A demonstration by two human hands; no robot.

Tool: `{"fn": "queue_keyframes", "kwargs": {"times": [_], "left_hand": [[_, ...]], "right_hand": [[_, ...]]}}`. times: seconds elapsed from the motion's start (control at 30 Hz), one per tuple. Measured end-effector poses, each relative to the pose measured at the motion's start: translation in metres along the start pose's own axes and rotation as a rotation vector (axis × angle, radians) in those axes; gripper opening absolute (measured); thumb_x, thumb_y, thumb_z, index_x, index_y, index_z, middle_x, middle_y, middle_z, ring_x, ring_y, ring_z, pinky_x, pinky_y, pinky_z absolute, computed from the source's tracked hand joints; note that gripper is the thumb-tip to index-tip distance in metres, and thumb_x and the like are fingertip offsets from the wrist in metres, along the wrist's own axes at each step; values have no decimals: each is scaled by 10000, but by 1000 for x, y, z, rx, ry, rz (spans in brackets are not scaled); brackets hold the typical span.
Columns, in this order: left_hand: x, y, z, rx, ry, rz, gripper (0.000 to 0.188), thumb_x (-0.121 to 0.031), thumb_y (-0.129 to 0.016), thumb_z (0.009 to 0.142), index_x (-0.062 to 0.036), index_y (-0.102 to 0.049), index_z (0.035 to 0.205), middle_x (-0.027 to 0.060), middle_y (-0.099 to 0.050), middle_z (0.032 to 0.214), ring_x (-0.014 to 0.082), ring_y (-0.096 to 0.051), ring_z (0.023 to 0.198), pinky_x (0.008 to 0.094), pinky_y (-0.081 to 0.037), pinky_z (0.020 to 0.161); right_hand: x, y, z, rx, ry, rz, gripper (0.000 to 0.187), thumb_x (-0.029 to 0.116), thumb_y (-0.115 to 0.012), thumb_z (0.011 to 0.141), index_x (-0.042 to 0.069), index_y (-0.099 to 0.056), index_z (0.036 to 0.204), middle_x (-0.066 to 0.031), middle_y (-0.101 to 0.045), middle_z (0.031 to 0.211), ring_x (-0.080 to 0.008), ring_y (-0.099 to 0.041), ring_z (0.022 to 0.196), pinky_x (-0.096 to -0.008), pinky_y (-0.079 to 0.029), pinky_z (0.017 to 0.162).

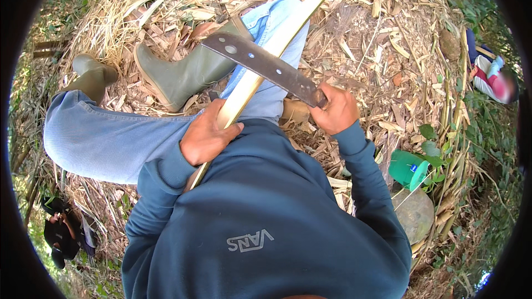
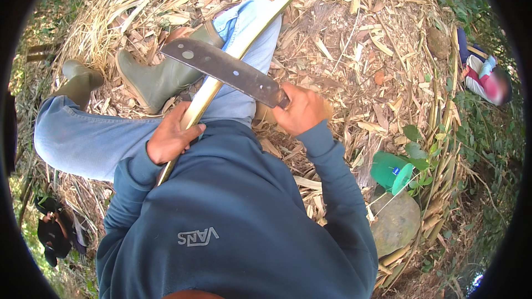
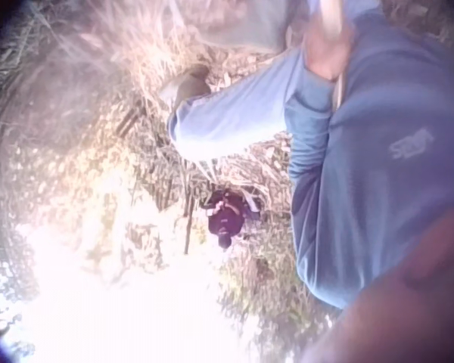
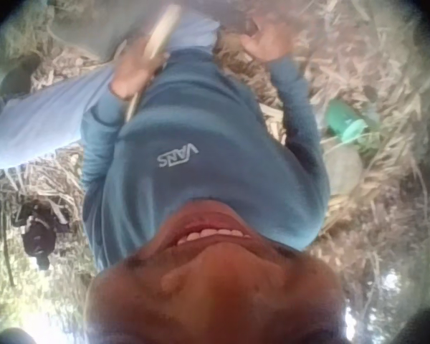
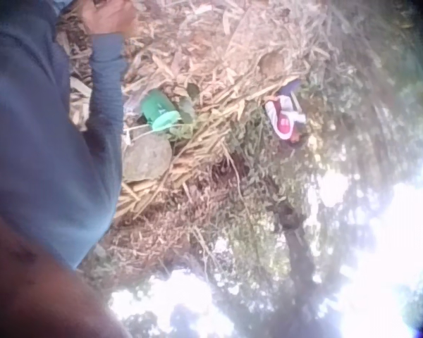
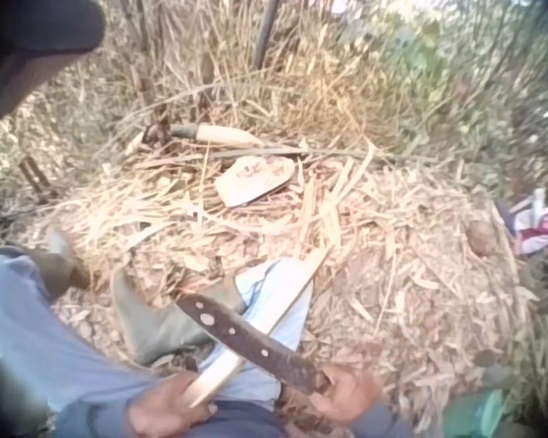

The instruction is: The person sits on the ground and uses a machete to shave thin strips from a long piece of light-colored wood. They repeatedly draw the blade along the wood's surface, removing shavings and gradually thinning the piece.

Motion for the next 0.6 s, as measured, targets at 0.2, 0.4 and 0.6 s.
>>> {"fn": "queue_keyframes", "kwargs": {"times": [0.2, 0.4, 0.6], "left_hand": [[6, -3, 0, -46, -23, 73, 494, -251, -730, 855, -28, -509, 1236, 258, -657, 1023, 401, -647, 976, 435, -487, 868], [7, -4, -2, -79, -70, 94, 498, -255, -728, 856, -31, -500, 1239, 260, -658, 1004, 419, -646, 963, 447, -489, 860], [2, -1, -4, -53, -69, 121, 494, -254, -729, 855, -24, -506, 1231, 260, -658, 1010, 413, -643, 979, 446, -486, 867]], "right_hand": [[-15, 1, 9, -36, -12, 14, 263, 253, -713, 782, 7, -629, 821, -189, -629, 674, -408, -624, 631, -448, -484, 589], [-32, -1, 20, -79, 4, -74, 233, 250, -683, 805, 25, -629, 779, -159, -586, 586, -333, -577, 495, -442, -458, 528], [-39, 3, 16, -18, 13, -41, 219, 232, -676, 792, 14, -656, 809, -144, -550, 550, -298, -531, 470, -428, -448, 528]]}}
Point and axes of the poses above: each hand's wrist, its own z-axis towards the middle knuckle, its own y-axis out of the back of the hand, x = y × z, the point moved 1 cm from there along z, towards the middle knuckle
